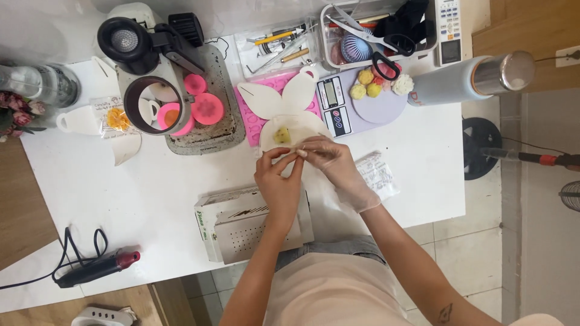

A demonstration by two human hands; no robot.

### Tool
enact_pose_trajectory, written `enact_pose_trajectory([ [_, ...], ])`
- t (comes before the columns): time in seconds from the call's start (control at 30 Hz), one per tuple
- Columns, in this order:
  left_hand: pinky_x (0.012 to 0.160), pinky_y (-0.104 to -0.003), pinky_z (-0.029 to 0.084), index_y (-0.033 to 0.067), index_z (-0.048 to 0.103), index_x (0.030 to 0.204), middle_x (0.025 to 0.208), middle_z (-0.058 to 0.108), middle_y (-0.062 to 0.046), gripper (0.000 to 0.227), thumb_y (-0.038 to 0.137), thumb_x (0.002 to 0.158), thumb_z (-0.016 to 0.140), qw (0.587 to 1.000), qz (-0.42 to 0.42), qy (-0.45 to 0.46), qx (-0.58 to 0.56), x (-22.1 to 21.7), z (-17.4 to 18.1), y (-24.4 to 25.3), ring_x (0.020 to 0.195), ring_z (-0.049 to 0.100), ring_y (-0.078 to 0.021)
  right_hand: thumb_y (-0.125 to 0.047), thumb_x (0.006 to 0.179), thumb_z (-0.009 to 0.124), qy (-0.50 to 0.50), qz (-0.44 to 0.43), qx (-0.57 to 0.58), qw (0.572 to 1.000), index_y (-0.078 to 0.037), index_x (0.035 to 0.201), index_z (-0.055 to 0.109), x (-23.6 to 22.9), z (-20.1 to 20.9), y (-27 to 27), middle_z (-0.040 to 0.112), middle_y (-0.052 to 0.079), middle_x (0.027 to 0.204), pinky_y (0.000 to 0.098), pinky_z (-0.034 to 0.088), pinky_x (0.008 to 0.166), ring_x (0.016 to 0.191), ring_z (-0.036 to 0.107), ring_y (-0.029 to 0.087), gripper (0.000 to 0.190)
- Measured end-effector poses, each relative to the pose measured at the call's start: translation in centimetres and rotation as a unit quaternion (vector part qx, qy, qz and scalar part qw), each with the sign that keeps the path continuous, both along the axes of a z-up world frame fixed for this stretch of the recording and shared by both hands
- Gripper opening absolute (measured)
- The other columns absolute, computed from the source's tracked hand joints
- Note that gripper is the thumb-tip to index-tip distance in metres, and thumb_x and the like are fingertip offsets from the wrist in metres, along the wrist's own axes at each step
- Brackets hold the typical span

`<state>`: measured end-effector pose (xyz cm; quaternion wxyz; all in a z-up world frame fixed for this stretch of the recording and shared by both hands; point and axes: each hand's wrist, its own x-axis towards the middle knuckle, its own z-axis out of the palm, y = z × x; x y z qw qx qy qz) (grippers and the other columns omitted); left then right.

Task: Inserting a wick into a flower-shaped wax candle and securing it.

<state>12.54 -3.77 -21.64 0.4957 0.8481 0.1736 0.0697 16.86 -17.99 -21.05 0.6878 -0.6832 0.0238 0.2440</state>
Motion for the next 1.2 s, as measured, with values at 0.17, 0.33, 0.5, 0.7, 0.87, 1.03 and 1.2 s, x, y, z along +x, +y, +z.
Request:
enact_pose_trajectory([
  [0.17, 0.091, -0.037, 0.052, 0.0082, 0.076, 0.113, 0.114, 0.066, -0.006, 0.025, 0.018, 0.090, 0.075, 0.953, 0.052, 0.124, -0.270, -0.3, -2.8, -1.0, 0.105, 0.062, -0.0187, -0.014, 0.104, 0.061, 0.017, -0.107, 0.042, 0.993, 0.000, 0.116, 0.067, 0.5, -2.8, -1.1, 0.070, 0.006, 0.119, 0.0301, 0.055, 0.099, 0.111, 0.067, 0.014, 0.020],
  [0.33, 0.107, -0.035, 0.052, -0.0060, 0.057, 0.128, 0.122, 0.061, -0.013, 0.031, 0.015, 0.106, 0.052, 0.580, 0.271, 0.224, -0.735, -1.3, -17.7, -2.1, 0.110, 0.062, -0.0241, -0.019, 0.116, 0.054, 0.014, -0.037, -0.086, 0.996, -0.004, 0.125, 0.061, 3.5, -4.5, -0.4, 0.062, 0.007, 0.095, 0.0299, 0.053, 0.081, 0.087, 0.059, 0.016, 0.019],
  [0.5, 0.108, -0.036, 0.051, 0.0017, 0.054, 0.134, 0.126, 0.060, -0.010, 0.037, 0.021, 0.109, 0.035, 0.569, 0.317, 0.189, -0.735, 2.0, -23.9, -4.5, 0.112, 0.062, -0.0218, -0.029, 0.079, 0.080, -0.332, 0.168, -0.350, 0.860, -0.019, 0.122, 0.069, 5.8, -6.2, 1.7, 0.068, 0.010, 0.097, 0.0409, 0.056, 0.076, 0.089, 0.069, 0.031, 0.045],
  [0.7, 0.091, -0.031, 0.056, 0.0127, 0.061, 0.120, 0.110, 0.067, -0.003, 0.025, 0.029, 0.105, 0.049, 0.579, 0.386, 0.260, -0.670, 3.5, -25.8, -5.1, 0.098, 0.066, -0.0175, -0.038, 0.087, 0.076, -0.297, 0.274, -0.454, 0.794, -0.022, 0.116, 0.073, 7.7, -8.1, 2.4, 0.069, 0.010, 0.101, 0.0435, 0.056, 0.078, 0.092, 0.069, 0.031, 0.034],
  [0.87, 0.071, -0.027, 0.053, 0.0167, 0.064, 0.106, 0.093, 0.064, 0.004, 0.019, 0.030, 0.095, 0.073, 0.596, 0.438, 0.360, -0.569, 4.8, -20.0, -4.5, 0.083, 0.060, -0.0116, -0.040, 0.081, 0.079, -0.259, 0.302, -0.428, 0.811, -0.018, 0.113, 0.075, 8.5, -7.3, 1.8, 0.070, 0.012, 0.101, 0.0430, 0.056, 0.079, 0.091, 0.069, 0.033, 0.039],
  [1.03, 0.061, -0.027, 0.044, 0.0197, 0.064, 0.101, 0.088, 0.063, 0.006, 0.019, 0.028, 0.089, 0.077, 0.626, 0.457, 0.344, -0.529, 4.3, -20.7, -4.9, 0.078, 0.056, -0.0109, -0.042, 0.076, 0.083, -0.222, 0.253, -0.358, 0.871, -0.014, 0.111, 0.077, 8.8, -5.3, 0.8, 0.074, 0.013, 0.104, 0.0391, 0.055, 0.080, 0.091, 0.070, 0.031, 0.045],
  [1.2, 0.080, -0.030, 0.055, 0.0026, 0.050, 0.109, 0.103, 0.059, -0.005, 0.026, 0.019, 0.101, 0.070, 0.803, 0.319, 0.177, -0.471, 0.7, -18.0, -4.6, 0.090, 0.059, -0.0139, -0.040, 0.083, 0.076, 0.131, 0.061, -0.185, 0.972, -0.005, 0.120, 0.076, 8.5, 1.5, -0.2, 0.071, 0.001, 0.084, 0.0297, 0.038, 0.059, 0.065, 0.047, 0.011, 0.050],
])
